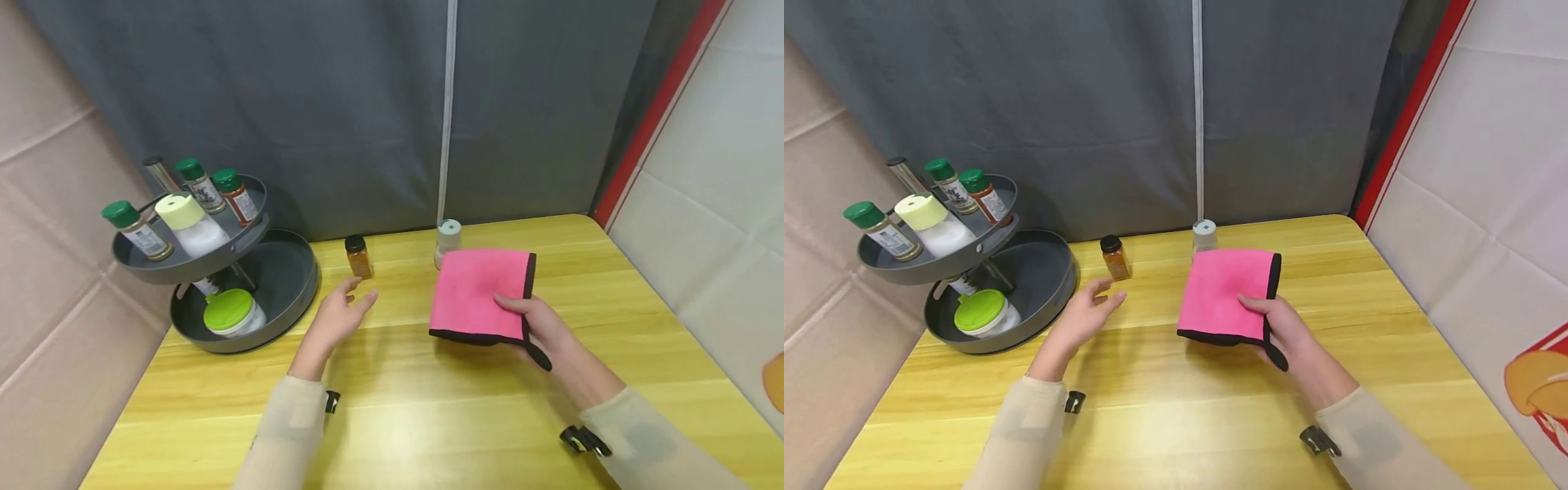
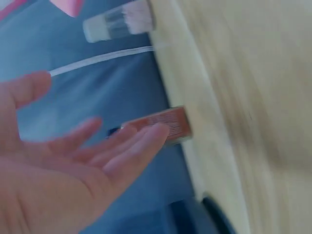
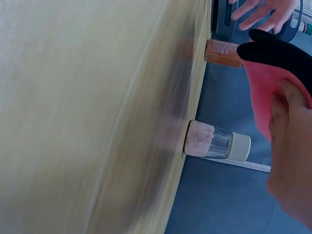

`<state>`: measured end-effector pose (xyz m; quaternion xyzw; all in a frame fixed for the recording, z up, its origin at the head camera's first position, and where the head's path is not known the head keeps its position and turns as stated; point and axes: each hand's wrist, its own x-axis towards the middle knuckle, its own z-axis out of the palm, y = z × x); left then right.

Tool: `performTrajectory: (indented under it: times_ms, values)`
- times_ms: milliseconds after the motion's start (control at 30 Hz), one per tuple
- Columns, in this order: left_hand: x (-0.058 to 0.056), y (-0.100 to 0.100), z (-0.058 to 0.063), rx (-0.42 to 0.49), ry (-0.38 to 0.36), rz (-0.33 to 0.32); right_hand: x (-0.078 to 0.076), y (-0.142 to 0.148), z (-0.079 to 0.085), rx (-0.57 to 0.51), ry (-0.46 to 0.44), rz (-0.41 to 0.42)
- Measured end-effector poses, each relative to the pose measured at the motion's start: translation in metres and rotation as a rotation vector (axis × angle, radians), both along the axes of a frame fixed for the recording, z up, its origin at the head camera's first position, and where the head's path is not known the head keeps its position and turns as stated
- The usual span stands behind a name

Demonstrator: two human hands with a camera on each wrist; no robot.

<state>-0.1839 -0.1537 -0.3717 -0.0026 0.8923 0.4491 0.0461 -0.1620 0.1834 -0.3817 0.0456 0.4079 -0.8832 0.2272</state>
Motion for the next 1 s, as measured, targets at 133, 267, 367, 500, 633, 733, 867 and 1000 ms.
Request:
performTrajectory:
  times_ms: [133,267,367,500,633,733,867,1000]
  values:
    - [-0.041,-0.003,-0.009,0.103,-0.035,0.106,0.002,0.001,0.002,0.025,-0.003,0.009]
    - [-0.077,-0.003,-0.021,0.172,-0.011,0.184,0.004,0.001,0.002,0.057,-0.002,0.009]
    - [-0.096,-0.004,-0.028,0.165,0.03,0.211,0.004,0.0,0.001,0.069,0.0,0.006]
    - [-0.11,-0.005,-0.035,0.117,0.056,0.213,0.003,0.0,-0.002,0.072,-0.004,0.004]
    - [-0.115,-0.006,-0.039,0.005,0.089,0.217,0.004,0.0,-0.003,0.089,-0.001,0.005]
    - [-0.116,-0.006,-0.042,-0.062,0.14,0.237,0.004,0.001,-0.004,0.094,-0.004,0.002]
    - [-0.116,-0.005,-0.044,-0.063,0.181,0.272,0.004,0.001,-0.005,0.079,-0.012,0.0]
    - [-0.114,-0.003,-0.043,-0.042,0.187,0.294,0.004,0.002,-0.006,0.071,-0.009,-0.002]
